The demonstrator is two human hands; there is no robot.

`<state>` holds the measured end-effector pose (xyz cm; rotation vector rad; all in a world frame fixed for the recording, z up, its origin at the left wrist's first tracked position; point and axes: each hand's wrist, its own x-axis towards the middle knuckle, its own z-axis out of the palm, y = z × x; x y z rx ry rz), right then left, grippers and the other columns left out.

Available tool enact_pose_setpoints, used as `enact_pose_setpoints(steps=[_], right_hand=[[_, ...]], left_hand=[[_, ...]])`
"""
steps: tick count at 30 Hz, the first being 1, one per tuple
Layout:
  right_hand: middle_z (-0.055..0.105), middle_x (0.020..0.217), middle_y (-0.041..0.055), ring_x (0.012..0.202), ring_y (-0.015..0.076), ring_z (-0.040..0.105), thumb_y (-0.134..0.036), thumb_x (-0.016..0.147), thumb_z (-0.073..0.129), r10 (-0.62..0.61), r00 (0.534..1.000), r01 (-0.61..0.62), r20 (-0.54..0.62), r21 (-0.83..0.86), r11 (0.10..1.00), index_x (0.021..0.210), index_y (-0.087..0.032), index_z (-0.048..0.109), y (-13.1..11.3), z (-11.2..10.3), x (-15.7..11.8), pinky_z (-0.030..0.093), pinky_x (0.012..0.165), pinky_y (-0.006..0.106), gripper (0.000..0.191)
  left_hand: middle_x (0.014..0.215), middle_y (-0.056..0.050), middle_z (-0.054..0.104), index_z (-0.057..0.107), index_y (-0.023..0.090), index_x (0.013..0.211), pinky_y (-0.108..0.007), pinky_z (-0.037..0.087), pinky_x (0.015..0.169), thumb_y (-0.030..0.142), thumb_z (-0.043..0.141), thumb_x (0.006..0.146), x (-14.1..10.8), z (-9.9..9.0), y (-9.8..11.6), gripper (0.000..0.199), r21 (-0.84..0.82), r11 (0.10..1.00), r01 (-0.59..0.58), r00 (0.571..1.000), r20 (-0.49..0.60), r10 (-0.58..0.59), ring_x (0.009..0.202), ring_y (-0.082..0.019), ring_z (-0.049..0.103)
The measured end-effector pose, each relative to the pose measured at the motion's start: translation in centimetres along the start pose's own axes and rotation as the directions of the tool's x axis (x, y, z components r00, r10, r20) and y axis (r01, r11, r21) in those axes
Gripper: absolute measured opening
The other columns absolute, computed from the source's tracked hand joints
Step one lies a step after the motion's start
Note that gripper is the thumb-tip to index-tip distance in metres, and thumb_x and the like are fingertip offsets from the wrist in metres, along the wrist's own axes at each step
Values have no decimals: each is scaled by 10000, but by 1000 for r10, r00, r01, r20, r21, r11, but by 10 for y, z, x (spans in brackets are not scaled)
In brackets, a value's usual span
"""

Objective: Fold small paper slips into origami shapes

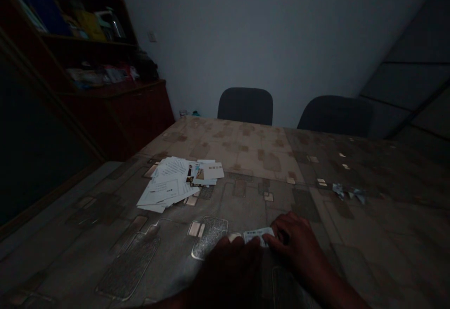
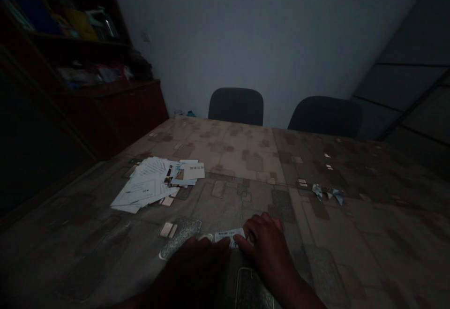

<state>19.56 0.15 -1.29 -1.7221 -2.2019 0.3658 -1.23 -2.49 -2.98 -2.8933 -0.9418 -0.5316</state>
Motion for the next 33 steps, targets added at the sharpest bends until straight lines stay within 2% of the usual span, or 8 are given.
enact_pose_setpoints(steps=[6,14,23,33], right_hand=[[631,680,-8,750,219,560,-241,779,766,8,1000,-8,-10,-4,1000,643,-186,618,1,1,0,302,701,322,209],[649,695,-6,747,209,570,-235,782,764,4,1000,-4,-23,-24,1000,656,-192,631,-3,0,-1,305,707,324,188],[639,666,-4,721,220,572,-193,753,758,-37,997,33,-65,-63,997,627,-208,588,-4,1,-1,321,692,334,213],[640,688,-7,739,231,570,-197,753,759,-24,998,22,-58,-41,999,675,-213,591,-1,5,0,331,702,349,186]], left_hand=[[1226,-95,632,515,128,1272,-404,439,768,254,494,948,-6,3,0,349,22,1000,6,1000,25,-7,866,-231,562],[1196,-105,639,536,140,1252,-379,435,807,236,433,968,-7,2,2,317,31,999,12,999,-40,-11,900,-222,555],[1190,-117,645,531,115,1243,-402,455,762,194,438,944,-2,-3,2,323,22,1000,4,1000,13,-4,870,-238,556],[1171,-107,644,533,131,1219,-417,438,766,206,491,921,-4,4,1,311,8,1000,24,999,22,-24,852,-236,541]])
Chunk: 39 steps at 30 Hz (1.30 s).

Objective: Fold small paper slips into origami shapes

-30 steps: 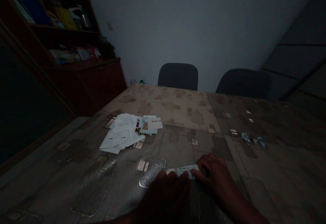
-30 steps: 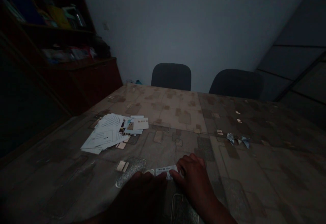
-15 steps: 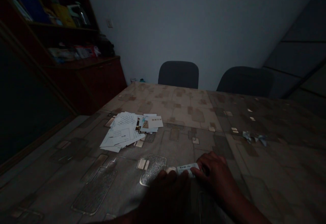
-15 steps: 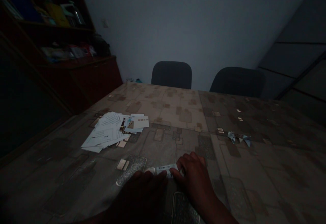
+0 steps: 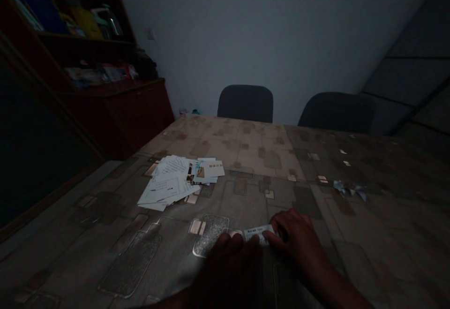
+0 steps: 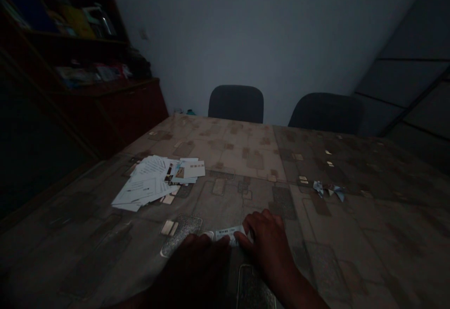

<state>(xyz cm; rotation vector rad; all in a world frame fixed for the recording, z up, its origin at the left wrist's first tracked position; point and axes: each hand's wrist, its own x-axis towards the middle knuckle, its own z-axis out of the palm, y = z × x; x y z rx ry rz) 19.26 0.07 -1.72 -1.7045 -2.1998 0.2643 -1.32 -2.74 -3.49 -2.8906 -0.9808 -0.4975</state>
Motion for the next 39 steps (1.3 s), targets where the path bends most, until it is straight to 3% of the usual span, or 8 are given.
enact_pose_setpoints(steps=[6,9,11,15,21,28,33,39], right_hand=[[641,717,-2,725,204,564,-166,857,618,-10,1000,12,-19,118,993,808,-219,614,2,-12,-4,364,695,338,73],[669,860,33,800,203,569,-157,928,518,-202,977,209,-65,113,971,967,-228,635,5,-21,-12,380,736,345,142],[659,812,30,765,199,553,-162,917,542,-334,941,337,-56,45,941,938,-243,653,4,-24,-17,375,709,335,138],[628,754,14,746,177,545,-163,897,591,-278,960,279,-19,14,960,718,-217,587,-2,-19,-22,406,724,304,187],[631,731,-24,711,151,533,-113,892,595,-416,909,415,-5,-60,908,718,-219,579,-6,-14,-21,391,786,315,205],[631,712,-34,680,143,525,-82,908,529,-449,891,443,-64,-82,893,760,-226,585,-5,-10,-22,381,818,330,214],[642,750,-24,732,156,550,-99,917,538,-438,899,433,-19,-119,893,769,-226,591,-1,-10,-24,365,871,350,202],[688,857,3,814,198,566,-127,936,505,-481,874,466,-72,-157,871,1007,-236,626,16,-15,-31,286,963,421,178]], left_hand=[[1179,-88,633,552,138,1165,-401,424,747,215,529,909,2,-4,-5,268,-28,999,-20,1000,-13,19,848,-226,531],[1174,-96,627,547,135,1174,-393,416,733,243,537,915,2,-2,-6,280,-23,999,-36,999,-20,35,845,-226,529],[1167,-92,628,539,139,1188,-392,413,736,264,551,913,2,0,-6,303,-33,999,-33,999,-27,32,839,-223,527],[1167,-83,621,541,156,1183,-396,409,734,267,554,907,-1,4,-7,297,-29,999,-31,999,-23,30,826,-219,517],[1138,-89,619,550,160,1166,-374,408,696,247,530,922,1,3,-8,260,7,999,-46,999,-13,46,802,-211,510],[1127,-95,638,537,151,1185,-376,415,685,218,518,909,4,0,-7,285,2,1000,-29,999,15,29,794,-214,522],[1122,-83,641,563,151,1146,-378,407,670,211,521,906,4,-1,-7,250,-13,999,-45,999,-17,45,768,-204,515],[1089,-61,646,608,178,1043,-367,411,710,307,603,896,0,-9,-8,196,24,999,-33,997,69,31,810,-199,523]])
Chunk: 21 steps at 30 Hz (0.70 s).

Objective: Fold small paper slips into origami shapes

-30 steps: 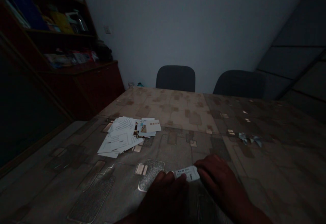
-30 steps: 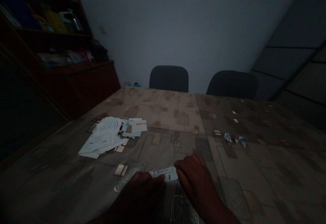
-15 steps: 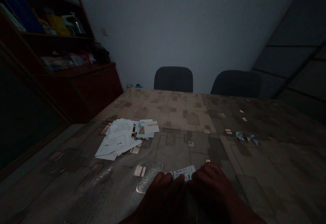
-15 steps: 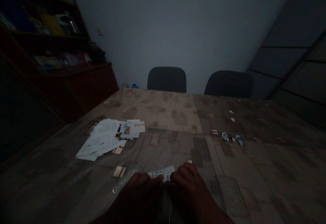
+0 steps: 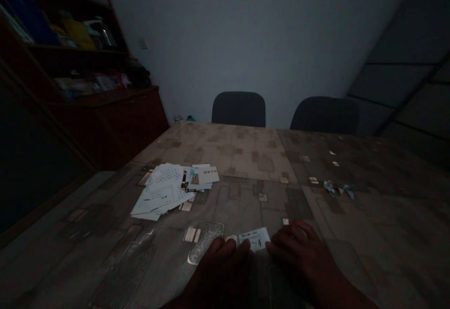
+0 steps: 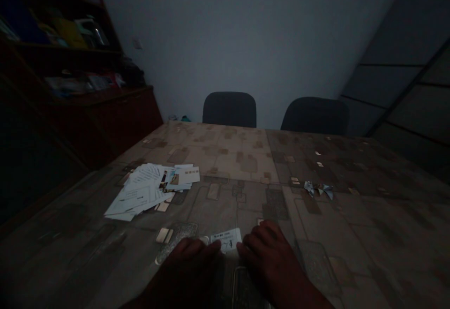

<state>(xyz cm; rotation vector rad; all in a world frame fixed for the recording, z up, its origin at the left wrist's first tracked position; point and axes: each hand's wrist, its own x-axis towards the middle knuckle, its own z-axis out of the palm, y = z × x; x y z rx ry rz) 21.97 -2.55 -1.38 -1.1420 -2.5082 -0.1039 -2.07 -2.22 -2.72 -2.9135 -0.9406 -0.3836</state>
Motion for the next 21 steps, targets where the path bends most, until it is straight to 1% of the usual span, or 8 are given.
enact_pose_setpoints(steps=[3,6,9,11,12,14,16,21], right_hand=[[699,877,18,809,201,564,-112,939,479,-19,999,19,-40,21,1000,1033,-225,631,3,-3,-2,295,941,421,211],[692,825,20,786,200,557,-99,917,502,8,997,-5,-71,40,999,945,-222,651,1,-3,3,321,888,407,195],[654,769,8,782,198,553,-138,877,587,172,985,-172,10,114,978,768,-215,623,-5,1,13,342,824,376,138],[628,768,3,785,200,548,-177,834,647,287,957,-288,33,171,942,736,-212,593,-10,9,18,348,815,373,117],[626,806,6,804,210,545,-205,808,678,316,949,-313,17,201,928,785,-219,602,-12,15,20,351,798,369,81],[610,875,22,830,227,533,-251,780,706,365,931,-351,-28,220,910,837,-223,591,-16,27,22,348,764,362,132],[586,863,23,811,231,522,-247,751,720,387,920,-366,-65,217,905,825,-220,567,-19,36,22,341,746,361,172],[586,909,33,840,254,530,-218,712,718,486,874,-473,-26,183,862,847,-227,537,-22,36,21,353,740,366,226]], left_hand=[[1134,-84,643,617,165,1072,-363,409,725,416,633,876,-8,-1,-3,319,46,999,-8,1000,6,7,832,-203,517],[1153,-78,639,610,165,1097,-349,400,714,461,630,869,-13,2,-6,374,52,999,-16,1000,-9,16,822,-196,505],[1118,-61,638,601,165,1070,-337,399,700,471,630,863,-14,7,-8,370,47,999,-21,999,-45,23,803,-190,491],[1096,-60,635,595,166,1055,-336,400,705,431,614,880,-15,11,-9,319,57,998,-26,995,-98,31,793,-188,482],[1089,-59,635,592,167,1053,-337,401,707,416,611,882,-15,14,-9,302,61,998,-34,991,-126,42,786,-188,479],[1074,-57,640,589,166,1060,-336,401,697,412,623,869,-16,18,-10,313,58,997,-43,984,-172,52,765,-187,475],[1072,-59,643,584,163,1087,-336,400,688,410,637,854,-16,20,-10,343,47,998,-37,981,-191,45,749,-186,475],[1053,-63,648,587,153,1077,-354,409,713,403,640,842,-16,18,-9,347,40,999,-30,970,-242,39,772,-200,483]])
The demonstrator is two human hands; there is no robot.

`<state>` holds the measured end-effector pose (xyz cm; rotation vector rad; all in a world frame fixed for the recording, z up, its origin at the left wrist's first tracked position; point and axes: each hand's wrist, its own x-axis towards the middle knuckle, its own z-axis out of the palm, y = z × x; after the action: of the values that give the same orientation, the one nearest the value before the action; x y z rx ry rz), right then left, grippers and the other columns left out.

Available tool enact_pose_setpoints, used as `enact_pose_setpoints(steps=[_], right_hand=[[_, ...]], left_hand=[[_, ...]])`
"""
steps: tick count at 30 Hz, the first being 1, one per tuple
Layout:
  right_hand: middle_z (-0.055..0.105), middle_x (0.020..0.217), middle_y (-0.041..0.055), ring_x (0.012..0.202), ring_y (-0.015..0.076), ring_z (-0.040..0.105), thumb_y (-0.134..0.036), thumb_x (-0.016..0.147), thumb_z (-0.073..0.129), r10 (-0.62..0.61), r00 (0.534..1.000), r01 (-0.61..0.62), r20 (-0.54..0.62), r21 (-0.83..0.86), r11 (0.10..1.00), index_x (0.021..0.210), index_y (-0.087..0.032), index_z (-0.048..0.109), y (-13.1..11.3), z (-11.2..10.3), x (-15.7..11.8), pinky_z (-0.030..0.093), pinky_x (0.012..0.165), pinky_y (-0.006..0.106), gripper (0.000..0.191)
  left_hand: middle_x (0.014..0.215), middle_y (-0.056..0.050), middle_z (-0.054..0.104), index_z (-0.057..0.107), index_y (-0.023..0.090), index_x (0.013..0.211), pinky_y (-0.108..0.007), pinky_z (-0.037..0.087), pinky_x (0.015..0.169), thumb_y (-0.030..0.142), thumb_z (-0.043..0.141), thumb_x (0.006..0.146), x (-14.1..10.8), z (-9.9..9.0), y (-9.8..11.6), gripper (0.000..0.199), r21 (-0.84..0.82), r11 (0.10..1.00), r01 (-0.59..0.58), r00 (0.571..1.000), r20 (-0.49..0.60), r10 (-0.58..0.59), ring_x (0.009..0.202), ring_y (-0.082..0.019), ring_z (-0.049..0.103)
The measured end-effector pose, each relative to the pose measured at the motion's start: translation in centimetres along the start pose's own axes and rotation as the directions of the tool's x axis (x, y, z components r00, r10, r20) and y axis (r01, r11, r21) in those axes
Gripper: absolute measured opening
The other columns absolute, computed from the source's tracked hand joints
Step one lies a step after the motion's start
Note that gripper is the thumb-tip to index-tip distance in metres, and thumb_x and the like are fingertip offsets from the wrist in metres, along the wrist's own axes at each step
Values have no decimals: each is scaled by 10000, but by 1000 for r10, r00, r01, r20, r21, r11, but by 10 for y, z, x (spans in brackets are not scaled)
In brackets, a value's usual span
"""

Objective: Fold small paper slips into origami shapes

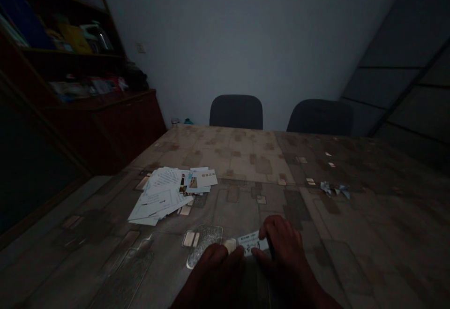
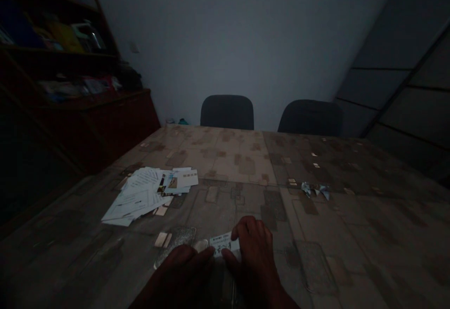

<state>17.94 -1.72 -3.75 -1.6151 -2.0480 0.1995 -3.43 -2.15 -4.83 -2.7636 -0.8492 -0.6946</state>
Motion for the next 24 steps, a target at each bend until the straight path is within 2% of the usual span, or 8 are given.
enact_pose_setpoints(steps=[2,4,8,11,15,19,21,24], right_hand=[[595,956,41,881,266,538,-171,693,696,59,998,-60,-13,-10,998,860,-233,536,1,-5,0,365,757,376,239],[599,1010,47,944,279,542,-141,691,666,110,994,-110,-18,-3,994,871,-239,547,5,-9,-1,374,797,398,237],[592,1087,57,1038,297,534,-193,734,637,151,986,-155,70,60,986,894,-246,573,23,-16,-4,394,830,420,180],[590,1114,64,1060,307,530,-218,745,624,169,983,-174,76,66,983,910,-245,587,30,-18,-4,398,843,436,172],[616,1036,58,973,295,562,-281,754,639,143,988,-146,55,59,987,894,-238,597,14,-12,2,407,807,420,153],[621,1029,57,981,289,553,-171,657,683,91,995,-90,-27,31,995,884,-231,587,-7,-4,5,386,830,412,253],[622,1062,61,1006,289,550,-138,654,667,89,995,-88,-46,21,996,881,-235,584,-7,-2,3,383,848,416,261],[619,1111,72,1034,302,552,-148,680,653,116,992,-115,-51,6,993,889,-241,588,8,-4,-1,391,857,437,238]], left_hand=[[1087,-60,644,591,148,1073,-358,413,726,448,648,833,2,-4,0,388,-9,1000,-6,1000,6,6,791,-205,482],[1126,-57,634,595,152,1073,-351,416,728,461,665,821,3,-7,-1,405,-15,1000,-5,998,55,5,809,-204,485],[1155,-63,618,588,171,1109,-340,419,723,424,680,820,1,-6,-2,395,-41,999,15,991,134,-9,812,-201,497],[1170,-76,607,564,193,1156,-353,417,749,361,638,858,-2,-1,-3,349,-60,998,23,992,125,-15,819,-209,503],[1132,-72,609,544,188,1158,-348,408,752,280,640,849,-2,3,-4,336,-71,997,37,984,176,-24,824,-209,501],[1001,-29,622,543,210,1117,-347,395,727,349,679,819,8,1,-6,356,-84,995,57,955,296,-30,800,-210,501],[1001,-24,619,537,214,1127,-349,392,724,409,705,788,14,-1,-7,426,-89,994,65,938,345,-31,808,-215,509],[994,-21,620,549,207,1068,-345,390,717,412,735,748,16,-5,-8,424,-85,995,59,934,356,-25,806,-214,514]])
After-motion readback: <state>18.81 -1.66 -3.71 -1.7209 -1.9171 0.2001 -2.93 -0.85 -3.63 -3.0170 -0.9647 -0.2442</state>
